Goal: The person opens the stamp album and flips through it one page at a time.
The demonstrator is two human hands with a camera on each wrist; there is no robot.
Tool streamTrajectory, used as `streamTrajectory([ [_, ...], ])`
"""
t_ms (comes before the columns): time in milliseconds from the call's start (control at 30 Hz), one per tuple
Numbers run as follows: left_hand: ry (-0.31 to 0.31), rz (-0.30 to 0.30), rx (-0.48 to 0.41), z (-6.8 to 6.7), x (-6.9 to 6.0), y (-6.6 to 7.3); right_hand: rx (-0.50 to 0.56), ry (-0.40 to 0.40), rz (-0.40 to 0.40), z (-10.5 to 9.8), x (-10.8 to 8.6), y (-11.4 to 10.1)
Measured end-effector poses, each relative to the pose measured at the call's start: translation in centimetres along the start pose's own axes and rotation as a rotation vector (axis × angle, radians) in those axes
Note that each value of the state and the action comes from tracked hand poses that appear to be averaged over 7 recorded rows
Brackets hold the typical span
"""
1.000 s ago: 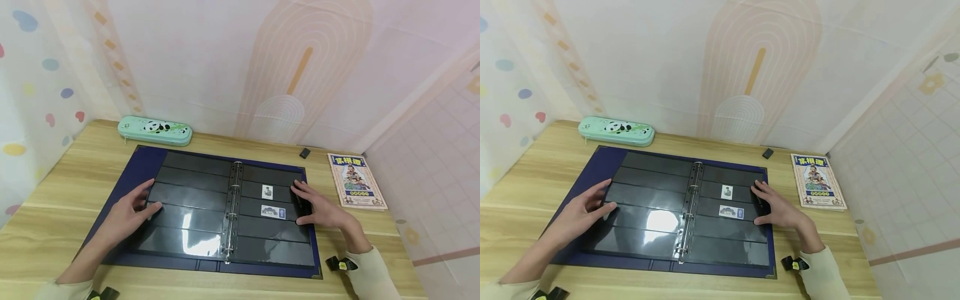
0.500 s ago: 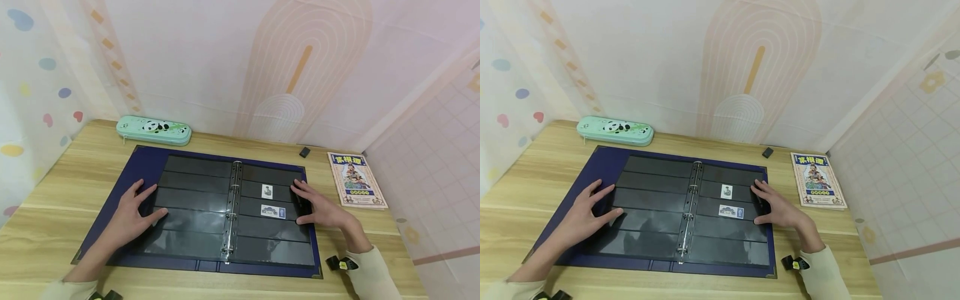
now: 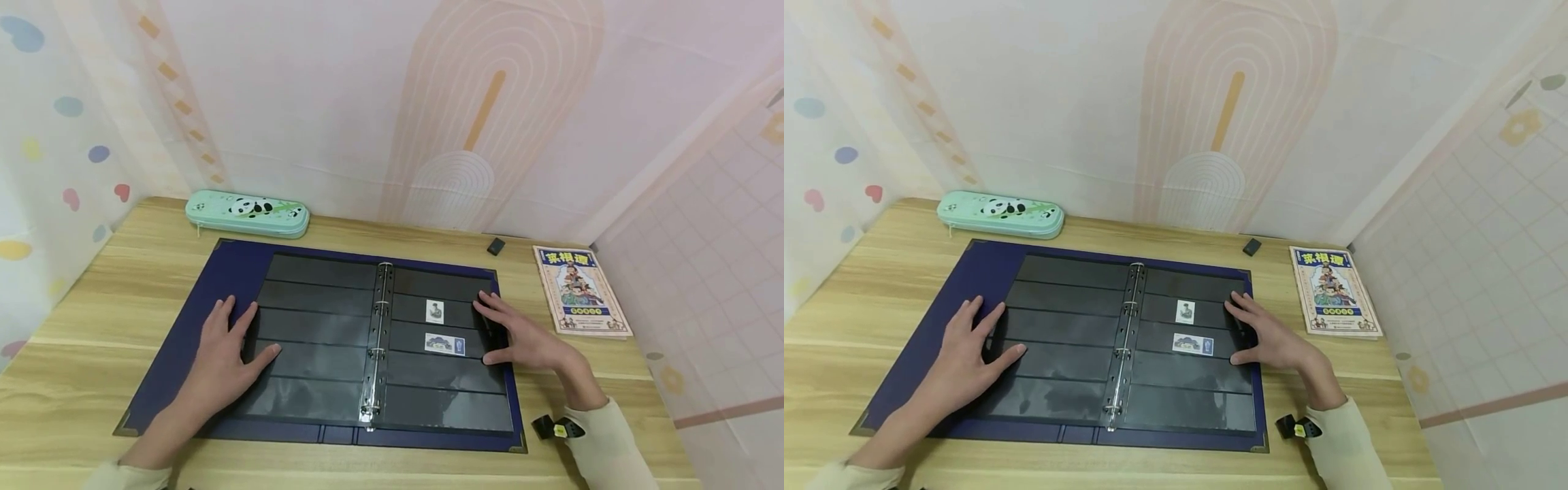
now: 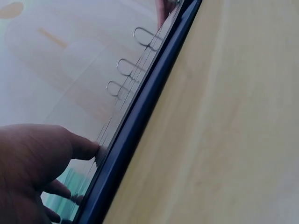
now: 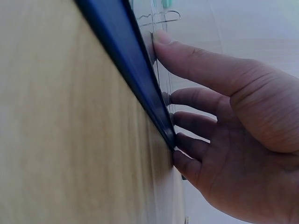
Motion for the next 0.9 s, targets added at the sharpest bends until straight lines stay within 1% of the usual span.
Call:
streamTrajectory([
  [100,0.014,0.091,0.006,0.4,0.0,0.9,-0.016,0.004,0.006,0.0,-0.1,0.5],
  [200,-0.003,0.193,0.031,1.0,-0.1,1.8,-0.026,0.013,-0.011,-0.1,-0.1,0.0],
  [267,-0.024,0.242,0.068,1.5,-0.3,2.2,-0.025,0.020,-0.025,-0.4,-0.2,-1.0],
  [333,-0.042,0.272,0.097,1.8,-0.4,2.3,-0.026,0.026,-0.032,-0.5,-0.1,-1.9],
  [400,-0.051,0.295,0.118,1.9,-0.5,2.5,-0.020,0.028,-0.015,-0.6,-0.1,-2.3],
  [500,-0.046,0.315,0.125,1.7,-0.6,2.5,-0.031,0.039,0.016,-0.8,0.0,-2.9],
  [533,-0.039,0.318,0.126,1.6,-0.7,2.5,-0.035,0.047,0.006,-0.7,0.1,-2.6],
  [600,-0.029,0.325,0.132,1.5,-0.8,2.4,-0.061,0.064,0.013,-0.7,0.3,-2.4],
  [633,-0.025,0.327,0.133,1.5,-0.8,2.3,-0.071,0.071,0.018,-0.7,0.4,-2.3],
  [733,-0.019,0.330,0.134,1.6,-0.7,2.3,-0.058,0.083,0.046,-1.0,0.5,-2.1],
  [800,-0.022,0.331,0.130,1.8,-0.7,2.3,-0.031,0.088,0.084,-1.5,0.5,-2.7],
  [900,-0.028,0.324,0.124,2.1,-0.6,2.3,-0.036,0.127,0.108,-2.4,0.7,-2.5],
])
Point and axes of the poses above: each hand's wrist, its own x-axis towards the middle knuckle, its own z-axis out of the palm, y = z × x, the point moved 7 cm from there along x, towards the middle knuckle, and after that the axes turned 4 degrees about x, right-handed, at the moved point
